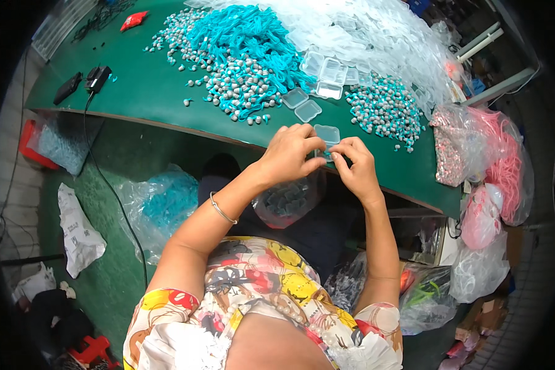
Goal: The person repeatedly picks up small teal and white beads from a large pile on a green table and places them into small, clear plastic containers. They then close the containers and set them aside. The process is continuous and repetitive throughout the clip.
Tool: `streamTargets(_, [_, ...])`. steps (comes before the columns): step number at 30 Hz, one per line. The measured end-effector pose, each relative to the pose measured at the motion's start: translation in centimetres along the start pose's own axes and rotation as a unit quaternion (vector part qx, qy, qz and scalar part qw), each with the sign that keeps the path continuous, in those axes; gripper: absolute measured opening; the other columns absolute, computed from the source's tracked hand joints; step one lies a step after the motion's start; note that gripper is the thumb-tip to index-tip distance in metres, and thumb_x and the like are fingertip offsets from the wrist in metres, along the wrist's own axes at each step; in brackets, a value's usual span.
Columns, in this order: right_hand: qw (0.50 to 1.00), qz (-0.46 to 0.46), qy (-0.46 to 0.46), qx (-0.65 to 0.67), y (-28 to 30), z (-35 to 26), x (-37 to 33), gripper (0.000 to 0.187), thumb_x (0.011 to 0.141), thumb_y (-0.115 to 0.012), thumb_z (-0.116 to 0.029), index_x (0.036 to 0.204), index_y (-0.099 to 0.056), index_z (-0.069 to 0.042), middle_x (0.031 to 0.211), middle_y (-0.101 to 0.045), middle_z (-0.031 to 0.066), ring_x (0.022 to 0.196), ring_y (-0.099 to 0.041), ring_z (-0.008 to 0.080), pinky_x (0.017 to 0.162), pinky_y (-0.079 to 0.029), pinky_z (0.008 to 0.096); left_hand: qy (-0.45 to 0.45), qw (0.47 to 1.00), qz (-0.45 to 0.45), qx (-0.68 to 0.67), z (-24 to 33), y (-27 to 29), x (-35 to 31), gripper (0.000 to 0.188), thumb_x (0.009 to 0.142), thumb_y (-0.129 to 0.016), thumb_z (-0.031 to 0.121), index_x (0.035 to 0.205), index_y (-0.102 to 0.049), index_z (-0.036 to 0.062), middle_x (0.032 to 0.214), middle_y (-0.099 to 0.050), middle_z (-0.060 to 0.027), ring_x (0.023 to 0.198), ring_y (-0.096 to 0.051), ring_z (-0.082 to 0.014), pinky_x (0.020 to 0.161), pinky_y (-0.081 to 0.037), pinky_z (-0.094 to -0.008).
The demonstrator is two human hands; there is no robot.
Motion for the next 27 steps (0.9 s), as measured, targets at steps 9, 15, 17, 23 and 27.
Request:
streamTargets(9, [0.998,-0.009,0.031,-0.062,-0.9,1.3,8.7,0.007,0.085,-0.068,-0.009,0.09,-0.07,-0.004,0.087,-0.066,0.012,0.076,-0.066,0.0287,0.068,-0.052,0.037,0.012,1.0,-0.007,0.008,-0.3,-0.2,-0.2,0.025,0.077,-0.08,0.028,0.095,-0.067,0.0168,0.093,-0.059,-0.0022,0.089,-0.058,-0.0244,0.079,-0.042,-0.0403])
streamTargets(15, [0.979,0.002,-0.014,-0.205,-6.0,3.0,14.1,0.018,0.081,-0.073,-0.021,0.092,-0.073,-0.007,0.089,-0.071,0.014,0.085,-0.069,0.0338,0.075,-0.052,0.0463,0.009,1.0,-0.019,0.013,-0.5,-0.4,-0.1,0.023,0.078,-0.078,0.029,0.094,-0.067,0.0178,0.087,-0.059,-0.0008,0.088,-0.058,-0.024,0.078,-0.042,-0.0402])
streamTargets(17, [0.973,0.003,-0.023,-0.229,-6.8,4.0,14.7,0.02,0.08,-0.074,-0.022,0.094,-0.073,-0.006,0.088,-0.072,0.015,0.083,-0.07,0.0331,0.073,-0.053,0.0457,0.009,1.0,-0.015,0.014,-0.4,-0.3,-0.1,0.022,0.077,-0.078,0.029,0.093,-0.067,0.0182,0.085,-0.058,-0.0009,0.088,-0.058,-0.0238,0.078,-0.042,-0.0401])
streamTargets(23, [0.991,0.079,-0.028,-0.101,-2.4,3.5,12.2,0.015,0.082,-0.068,-0.014,0.094,-0.073,-0.005,0.08,-0.071,0.0141,0.073,-0.07,0.0283,0.07,-0.054,0.0375,0.013,1.0,-0.02,0.009,-0.2,-0.5,-0.1,0.023,0.079,-0.077,0.027,0.096,-0.066,0.0179,0.085,-0.057,-0.0008,0.089,-0.057,-0.0235,0.078,-0.041,-0.0399])
streamTargets(27, [0.992,0.054,-0.095,0.062,0.1,2.4,6.9,0.013,0.085,-0.068,-0.005,0.098,-0.07,-0.001,0.082,-0.069,0.0068,0.074,-0.062,0.0115,0.071,-0.05,0.0265,0.011,1.0,-0.011,0.005,0.0,-0.3,-0.3,0.024,0.079,-0.077,0.026,0.097,-0.065,0.0171,0.086,-0.057,-0.0013,0.088,-0.057,-0.0241,0.077,-0.041,-0.0399])
Point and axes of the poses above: each hand's wrist, its own x-axis towards the middle knuckle, its own y-axis out of the back of the hand, z = x × y, the point moved 5 cm from there along x, towards the middle knuckle
